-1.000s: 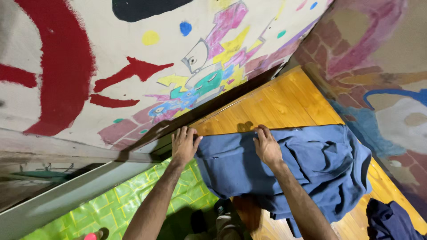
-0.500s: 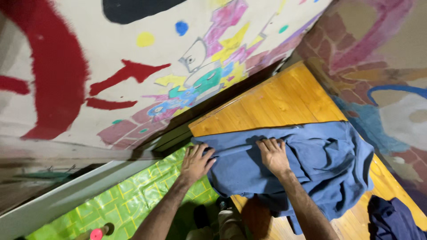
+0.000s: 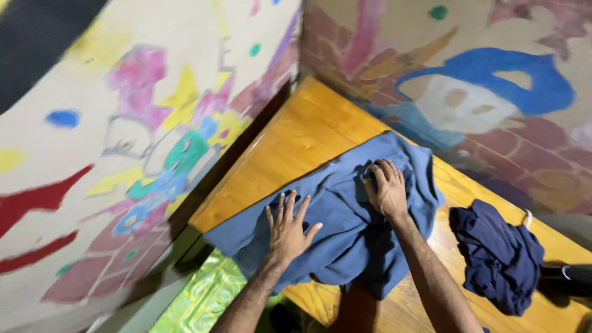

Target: The person takes a blue shirt from a basin, spreads it out on a wooden table, and carefully folds the sleeves and body into a square before placing it on a green shelf.

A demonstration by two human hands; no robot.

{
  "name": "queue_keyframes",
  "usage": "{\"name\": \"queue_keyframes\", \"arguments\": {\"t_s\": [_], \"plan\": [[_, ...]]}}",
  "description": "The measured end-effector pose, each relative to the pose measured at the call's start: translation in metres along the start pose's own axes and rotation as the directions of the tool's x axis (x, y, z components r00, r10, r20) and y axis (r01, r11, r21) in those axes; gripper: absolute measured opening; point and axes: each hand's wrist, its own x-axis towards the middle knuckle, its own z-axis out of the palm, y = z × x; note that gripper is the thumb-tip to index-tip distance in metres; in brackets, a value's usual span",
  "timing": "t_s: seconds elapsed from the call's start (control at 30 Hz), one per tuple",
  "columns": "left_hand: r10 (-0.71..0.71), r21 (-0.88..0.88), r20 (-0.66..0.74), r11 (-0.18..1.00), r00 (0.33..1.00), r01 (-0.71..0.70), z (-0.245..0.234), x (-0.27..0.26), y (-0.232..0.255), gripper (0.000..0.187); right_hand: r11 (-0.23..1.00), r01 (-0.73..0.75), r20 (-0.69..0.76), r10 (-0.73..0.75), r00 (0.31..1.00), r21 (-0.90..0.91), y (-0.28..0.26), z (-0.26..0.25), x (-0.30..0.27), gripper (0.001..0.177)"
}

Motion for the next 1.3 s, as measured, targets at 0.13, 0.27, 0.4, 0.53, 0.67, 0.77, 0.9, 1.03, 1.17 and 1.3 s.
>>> {"name": "queue_keyframes", "arguments": {"t_s": [0.13,0.27,0.4,0.53,0.67,0.77,0.9,1.03,1.17,1.3], "plan": [[-0.039,-0.006,0.155,0.999,0.987,0.041,0.017,0.038,0.036,0.085,0.996,-0.022,0.099,0.03,0.995,-0.085,0.043,-0.006,0.001,0.063],[-0.135,0.102,0.185,0.988,0.973,0.118,0.034,0.059,0.048,0.086,0.997,-0.048,0.159,0.057,0.986,-0.063,0.063,0.0,0.004,0.07],[-0.095,0.184,0.207,0.981,0.974,0.057,0.046,0.077,0.045,0.088,0.984,-0.144,0.175,0.161,0.971,-0.106,0.078,0.001,-0.002,0.072],[0.035,0.178,0.209,0.981,0.977,-0.073,0.053,0.099,0.051,0.088,0.968,-0.219,0.126,0.234,0.964,-0.121,0.094,-0.012,-0.017,0.071],[0.123,0.175,0.34,0.966,0.932,-0.192,0.061,0.124,0.067,0.087,0.925,-0.359,0.088,0.37,0.925,-0.125,0.106,-0.029,-0.036,0.072],[0.239,0.147,0.323,0.943,0.916,-0.298,0.07,0.135,0.075,0.087,0.882,-0.44,0.068,0.455,0.888,-0.168,0.112,-0.038,-0.055,0.071],[0.389,0.099,0.299,0.896,0.872,-0.433,0.081,0.149,0.088,0.088,0.858,-0.509,-0.02,0.509,0.861,-0.065,0.121,-0.043,-0.082,0.071],[0.462,0.05,0.361,0.858,0.81,-0.512,0.09,0.161,0.099,0.087,0.831,-0.549,-0.088,0.543,0.835,-0.083,0.123,-0.047,-0.116,0.07],[0.592,-0.016,0.368,0.775,0.717,-0.632,0.1,0.162,0.103,0.086,0.795,-0.583,-0.162,0.561,0.812,-0.169,0.112,-0.053,-0.145,0.07],[0.648,-0.064,0.391,0.728,0.654,-0.682,0.1,0.151,0.096,0.083,0.681,-0.719,-0.107,0.711,0.695,-0.141,0.085,-0.064,-0.155,0.072]]}}
